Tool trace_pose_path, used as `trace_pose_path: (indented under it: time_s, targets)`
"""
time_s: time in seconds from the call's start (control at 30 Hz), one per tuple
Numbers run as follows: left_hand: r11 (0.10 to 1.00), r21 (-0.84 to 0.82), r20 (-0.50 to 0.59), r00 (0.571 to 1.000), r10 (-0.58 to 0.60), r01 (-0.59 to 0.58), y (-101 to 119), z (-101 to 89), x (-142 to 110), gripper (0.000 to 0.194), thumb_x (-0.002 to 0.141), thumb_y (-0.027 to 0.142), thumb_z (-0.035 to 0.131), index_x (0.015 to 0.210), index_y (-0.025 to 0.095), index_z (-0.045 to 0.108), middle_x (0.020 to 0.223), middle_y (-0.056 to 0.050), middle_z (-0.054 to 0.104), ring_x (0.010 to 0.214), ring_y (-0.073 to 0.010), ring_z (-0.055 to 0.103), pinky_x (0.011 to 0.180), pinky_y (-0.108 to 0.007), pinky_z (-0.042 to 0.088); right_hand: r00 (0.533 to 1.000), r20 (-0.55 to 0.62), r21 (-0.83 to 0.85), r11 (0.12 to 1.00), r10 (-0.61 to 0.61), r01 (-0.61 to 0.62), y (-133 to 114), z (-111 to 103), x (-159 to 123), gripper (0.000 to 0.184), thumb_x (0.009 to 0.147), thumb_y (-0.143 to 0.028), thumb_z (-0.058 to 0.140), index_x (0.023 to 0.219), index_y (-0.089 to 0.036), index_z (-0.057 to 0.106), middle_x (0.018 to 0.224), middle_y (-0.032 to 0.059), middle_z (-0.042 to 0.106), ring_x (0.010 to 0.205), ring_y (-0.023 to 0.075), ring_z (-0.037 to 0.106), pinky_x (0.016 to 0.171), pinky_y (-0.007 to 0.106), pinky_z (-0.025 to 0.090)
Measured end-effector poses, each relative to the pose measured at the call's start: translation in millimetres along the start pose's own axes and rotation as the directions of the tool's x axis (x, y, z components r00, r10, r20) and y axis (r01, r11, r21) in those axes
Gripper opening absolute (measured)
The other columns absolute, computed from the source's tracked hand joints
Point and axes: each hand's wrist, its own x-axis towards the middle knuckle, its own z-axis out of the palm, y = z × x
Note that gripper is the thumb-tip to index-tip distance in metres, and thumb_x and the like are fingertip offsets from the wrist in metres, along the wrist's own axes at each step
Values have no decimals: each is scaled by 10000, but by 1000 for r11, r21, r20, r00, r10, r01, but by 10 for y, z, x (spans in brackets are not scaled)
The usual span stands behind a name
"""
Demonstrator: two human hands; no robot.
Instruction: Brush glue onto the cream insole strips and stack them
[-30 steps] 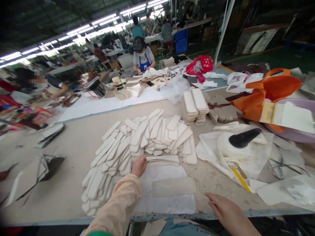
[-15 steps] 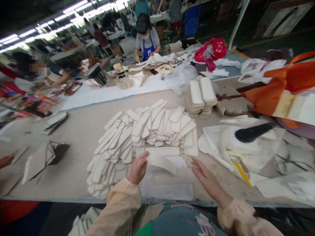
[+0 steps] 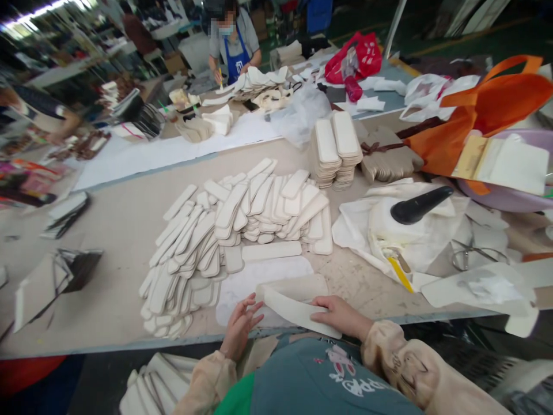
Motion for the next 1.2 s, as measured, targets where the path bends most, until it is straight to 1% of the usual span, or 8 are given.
trace_pose_path:
  time_s: [0.13,0.23,0.33,0.53,0.67,0.77,0.97,1.2]
  targets:
    - [980,-85,73,982,-173,179,-74,32,36,518,779,492,617,1179,171,545,1160,-171,642,997,-238,642,756,-340,543,999,49,-33,999,-7,9,-1,9,26,276,749,-400,619,863,-161,698,799,6,688,759,193,622,700,272,474]
    - [958,-104,132,959,-251,266,-95,54,59,479,648,526,726,901,127,648,826,-108,702,748,-190,648,642,-293,515,997,68,-50,998,-27,31,-25,19,77,272,760,-393,602,875,-167,701,822,9,696,788,203,633,724,280,484]
    - [938,-110,146,939,-312,329,-98,38,42,425,665,539,702,741,136,590,610,-24,624,564,-129,584,552,-260,474,999,18,-103,994,-38,40,-33,-23,119,264,746,-353,608,926,-181,696,890,15,700,861,218,632,791,300,473]
    - [947,4,50,946,-320,320,-170,-42,164,331,787,455,637,701,151,538,571,51,529,491,-83,498,506,-234,432,993,-120,-225,974,10,-37,62,-159,191,294,707,-342,634,945,-176,675,805,27,669,792,217,610,745,311,439]
    - [954,161,-78,967,-242,252,-235,-22,407,230,847,347,608,752,142,566,621,51,528,557,-92,510,582,-259,456,969,-242,-252,961,55,-117,221,-228,294,240,699,-338,617,861,-162,637,737,26,641,720,191,586,650,274,411]
    - [942,262,-134,975,-179,209,-262,34,539,187,856,325,600,830,140,585,686,32,565,634,-112,549,659,-297,482,931,-356,-245,953,81,-177,331,-270,372,257,726,-310,569,935,-163,596,739,19,633,687,169,578,630,261,409]
    - [894,415,-171,980,-105,168,-346,110,620,194,869,333,581,843,141,584,704,25,581,655,-121,568,692,-320,491,838,-538,-243,934,94,-261,428,-268,479,229,758,-320,571,946,-189,563,742,5,643,703,162,595,672,266,403]
    - [850,510,-158,986,-59,132,-478,99,671,230,883,364,557,840,140,590,701,22,584,659,-123,575,693,-322,496,802,-592,-264,923,74,-280,435,-229,553,175,770,-351,595,858,-204,561,703,-12,646,673,149,596,646,253,383]
